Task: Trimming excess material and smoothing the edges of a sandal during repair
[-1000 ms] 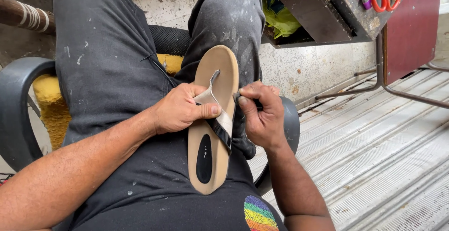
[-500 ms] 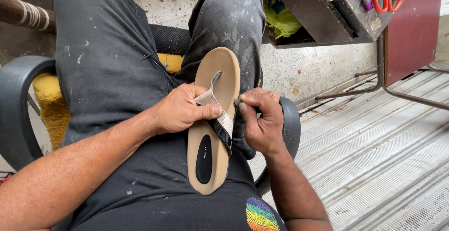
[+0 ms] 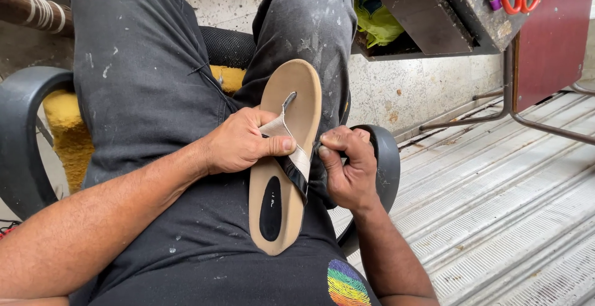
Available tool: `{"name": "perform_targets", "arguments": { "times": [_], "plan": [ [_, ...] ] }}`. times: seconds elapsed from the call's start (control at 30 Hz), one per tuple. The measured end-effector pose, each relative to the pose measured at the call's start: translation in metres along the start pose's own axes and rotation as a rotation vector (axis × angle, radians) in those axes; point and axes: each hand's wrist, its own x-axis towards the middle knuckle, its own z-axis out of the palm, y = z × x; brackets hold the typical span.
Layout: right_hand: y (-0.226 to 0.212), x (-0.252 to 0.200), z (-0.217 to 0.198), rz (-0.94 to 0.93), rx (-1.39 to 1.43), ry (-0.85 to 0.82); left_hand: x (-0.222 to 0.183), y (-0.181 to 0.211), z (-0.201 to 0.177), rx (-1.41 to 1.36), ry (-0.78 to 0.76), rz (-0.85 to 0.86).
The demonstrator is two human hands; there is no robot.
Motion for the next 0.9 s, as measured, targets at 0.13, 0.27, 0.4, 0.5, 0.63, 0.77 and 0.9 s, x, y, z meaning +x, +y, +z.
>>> {"name": "perform_targets", "arguments": {
  "times": [0.13,0.27,0.4,0.5,0.63,0.77,0.9],
  "plan": [
    [0.001,0.005,0.000,0.026,0.045,0.021,0.000,0.002,-0.004,0.026,0.002,0.019],
    [0.002,0.006,0.004,0.025,0.071,0.047,0.002,-0.006,-0.002,-0.010,0.009,0.043],
    [-0.004,-0.008,0.001,0.043,0.035,-0.010,-0.002,-0.004,0.000,-0.006,-0.002,0.030],
    [-0.002,-0.005,0.000,0.049,0.030,-0.007,0.002,-0.006,-0.003,0.037,-0.020,0.041],
    [-0.002,-0.002,0.003,0.077,0.102,0.019,0.001,-0.003,-0.002,0.025,-0.008,0.033],
    [-0.006,-0.015,0.001,0.063,0.090,-0.045,-0.001,-0.002,-0.001,0.008,-0.018,0.044],
    [-0.012,-0.014,0.000,0.091,0.052,-0.048,0.004,-0.014,-0.003,0.002,-0.017,0.042]
  ]
}}
